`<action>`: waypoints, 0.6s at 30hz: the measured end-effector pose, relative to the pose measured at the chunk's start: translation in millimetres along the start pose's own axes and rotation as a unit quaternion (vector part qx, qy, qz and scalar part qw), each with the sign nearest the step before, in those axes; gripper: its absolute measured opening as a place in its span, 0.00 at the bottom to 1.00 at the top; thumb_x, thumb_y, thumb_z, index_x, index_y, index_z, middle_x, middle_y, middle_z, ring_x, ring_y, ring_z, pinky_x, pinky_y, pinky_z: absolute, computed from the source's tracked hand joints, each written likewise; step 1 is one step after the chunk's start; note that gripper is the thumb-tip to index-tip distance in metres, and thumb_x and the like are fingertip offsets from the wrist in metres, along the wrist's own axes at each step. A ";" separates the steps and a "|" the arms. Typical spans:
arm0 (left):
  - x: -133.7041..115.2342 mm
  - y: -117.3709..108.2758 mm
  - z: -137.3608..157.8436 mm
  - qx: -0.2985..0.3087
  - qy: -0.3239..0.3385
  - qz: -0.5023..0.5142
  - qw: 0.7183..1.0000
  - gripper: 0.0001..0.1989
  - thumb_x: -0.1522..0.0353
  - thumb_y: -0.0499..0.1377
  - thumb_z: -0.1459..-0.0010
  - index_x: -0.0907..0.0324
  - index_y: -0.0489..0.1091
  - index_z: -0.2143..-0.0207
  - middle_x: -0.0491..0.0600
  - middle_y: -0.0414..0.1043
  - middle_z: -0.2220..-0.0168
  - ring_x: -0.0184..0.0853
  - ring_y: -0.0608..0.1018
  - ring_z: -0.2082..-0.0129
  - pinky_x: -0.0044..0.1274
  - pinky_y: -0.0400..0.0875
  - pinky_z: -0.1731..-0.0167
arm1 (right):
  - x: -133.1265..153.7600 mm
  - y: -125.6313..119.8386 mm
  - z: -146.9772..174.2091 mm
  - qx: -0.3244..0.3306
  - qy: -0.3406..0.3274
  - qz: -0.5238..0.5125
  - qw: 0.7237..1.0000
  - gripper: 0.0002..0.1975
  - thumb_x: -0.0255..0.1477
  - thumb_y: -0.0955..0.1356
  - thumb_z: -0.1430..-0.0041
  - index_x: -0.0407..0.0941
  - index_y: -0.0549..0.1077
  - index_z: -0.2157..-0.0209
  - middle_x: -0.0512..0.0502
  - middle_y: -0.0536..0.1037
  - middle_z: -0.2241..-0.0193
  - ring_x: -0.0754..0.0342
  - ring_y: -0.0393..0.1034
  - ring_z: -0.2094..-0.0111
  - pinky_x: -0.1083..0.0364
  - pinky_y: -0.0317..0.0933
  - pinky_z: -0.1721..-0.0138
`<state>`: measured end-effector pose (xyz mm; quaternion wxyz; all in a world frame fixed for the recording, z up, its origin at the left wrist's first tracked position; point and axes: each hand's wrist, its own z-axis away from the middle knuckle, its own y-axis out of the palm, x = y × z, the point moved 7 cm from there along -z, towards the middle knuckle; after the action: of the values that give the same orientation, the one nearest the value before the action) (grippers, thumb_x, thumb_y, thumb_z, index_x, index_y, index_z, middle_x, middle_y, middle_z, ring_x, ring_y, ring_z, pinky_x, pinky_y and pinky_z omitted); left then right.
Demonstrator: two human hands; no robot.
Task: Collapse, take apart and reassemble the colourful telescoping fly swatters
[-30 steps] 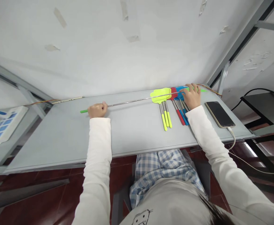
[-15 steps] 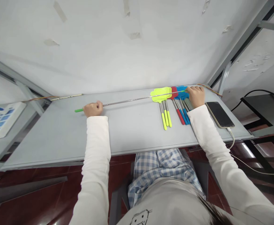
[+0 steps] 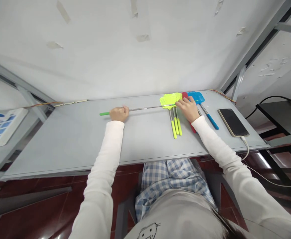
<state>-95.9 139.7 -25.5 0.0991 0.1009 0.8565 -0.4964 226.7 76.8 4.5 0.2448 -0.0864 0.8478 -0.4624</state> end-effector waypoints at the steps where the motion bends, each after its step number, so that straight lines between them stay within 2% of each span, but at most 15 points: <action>1: -11.6 3.2 3.5 0.010 -0.010 -0.027 1.000 0.18 0.66 0.50 0.45 0.64 0.72 0.81 0.57 0.67 0.82 0.41 0.73 0.74 0.30 0.62 0.69 | 7.9 -1.7 -2.2 0.000 -0.010 0.000 1.000 0.17 0.19 0.56 0.34 0.44 0.74 0.64 0.44 0.75 0.70 0.50 0.61 0.66 0.50 0.47 0.58; 4: -43.8 6.6 15.2 0.034 -0.023 -0.061 0.997 0.20 0.66 0.48 0.43 0.65 0.74 0.78 0.59 0.69 0.80 0.40 0.73 0.74 0.30 0.61 0.70 | 14.9 -5.3 -4.6 -0.006 -0.006 -0.001 1.000 0.18 0.18 0.55 0.35 0.44 0.74 0.64 0.45 0.74 0.71 0.50 0.60 0.66 0.51 0.46 0.60; 7: -61.4 3.3 22.9 0.049 -0.029 -0.069 0.996 0.22 0.66 0.47 0.40 0.66 0.76 0.76 0.60 0.70 0.79 0.40 0.74 0.74 0.29 0.60 0.70 | 7.2 -5.3 -2.9 -0.010 0.012 0.003 1.000 0.18 0.18 0.55 0.34 0.43 0.74 0.64 0.45 0.75 0.71 0.49 0.61 0.66 0.51 0.45 0.60; 14: -58.5 -2.6 15.5 0.067 -0.011 -0.076 0.995 0.23 0.64 0.46 0.38 0.65 0.76 0.75 0.58 0.70 0.78 0.38 0.74 0.73 0.27 0.58 0.70 | -5.6 -0.5 -0.8 -0.007 0.031 -0.016 0.999 0.16 0.29 0.57 0.31 0.44 0.74 0.64 0.45 0.76 0.71 0.49 0.62 0.66 0.51 0.44 0.58; 18: -57.0 -4.2 13.5 0.060 -0.016 -0.059 0.996 0.23 0.64 0.46 0.38 0.64 0.75 0.76 0.57 0.70 0.79 0.38 0.74 0.73 0.27 0.59 0.69 | -10.5 -0.4 -2.7 -0.003 0.029 -0.044 0.999 0.15 0.26 0.58 0.32 0.44 0.75 0.65 0.46 0.76 0.73 0.50 0.61 0.68 0.51 0.44 0.60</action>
<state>-41.5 121.7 -13.2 0.0768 0.0479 0.8279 -0.5536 234.4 82.5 9.5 0.1992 -0.1105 0.8512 -0.4728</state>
